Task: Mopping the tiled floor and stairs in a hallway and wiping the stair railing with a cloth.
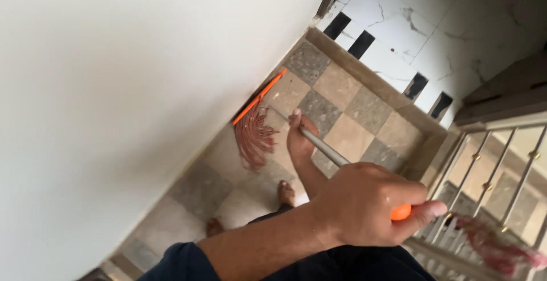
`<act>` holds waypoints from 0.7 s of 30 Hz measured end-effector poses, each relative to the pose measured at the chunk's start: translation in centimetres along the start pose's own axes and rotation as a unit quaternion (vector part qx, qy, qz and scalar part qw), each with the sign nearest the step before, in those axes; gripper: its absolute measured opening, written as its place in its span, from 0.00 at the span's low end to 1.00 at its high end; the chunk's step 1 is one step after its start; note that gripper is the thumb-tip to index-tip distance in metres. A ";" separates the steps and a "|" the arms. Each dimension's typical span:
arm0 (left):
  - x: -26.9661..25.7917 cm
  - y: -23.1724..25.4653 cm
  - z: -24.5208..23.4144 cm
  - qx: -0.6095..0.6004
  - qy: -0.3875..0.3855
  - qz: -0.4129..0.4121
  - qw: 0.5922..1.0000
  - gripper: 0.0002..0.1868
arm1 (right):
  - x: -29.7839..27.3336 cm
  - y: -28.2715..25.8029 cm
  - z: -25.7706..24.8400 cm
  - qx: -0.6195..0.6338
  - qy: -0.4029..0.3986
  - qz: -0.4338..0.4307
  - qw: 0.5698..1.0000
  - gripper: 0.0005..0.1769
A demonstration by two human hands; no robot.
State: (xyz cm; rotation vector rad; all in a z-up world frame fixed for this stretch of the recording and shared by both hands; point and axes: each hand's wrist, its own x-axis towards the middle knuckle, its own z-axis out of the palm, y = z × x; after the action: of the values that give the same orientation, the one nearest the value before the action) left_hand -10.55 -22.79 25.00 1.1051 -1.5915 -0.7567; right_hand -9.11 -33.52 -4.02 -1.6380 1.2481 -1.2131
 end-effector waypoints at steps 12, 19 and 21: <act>6.9 -13.3 9.1 0.031 -0.217 -0.061 0.974 0.17 | 10.8 16.5 -4.7 0.066 -0.216 -0.018 0.974 0.14; 3.8 -8.8 7.4 0.045 -0.097 -0.099 0.989 0.14 | 7.7 8.0 -5.7 -0.133 -0.335 -0.026 0.932 0.13; 1.6 -7.3 6.3 0.045 -0.105 -0.109 0.988 0.13 | 4.8 7.7 -4.8 -0.103 -0.351 -0.065 0.928 0.12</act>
State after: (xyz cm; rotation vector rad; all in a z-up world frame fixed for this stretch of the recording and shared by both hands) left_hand -14.55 -27.32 17.40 1.3146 -1.7112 -0.9810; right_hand -15.45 -40.17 -8.60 -2.0787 0.8265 -0.4725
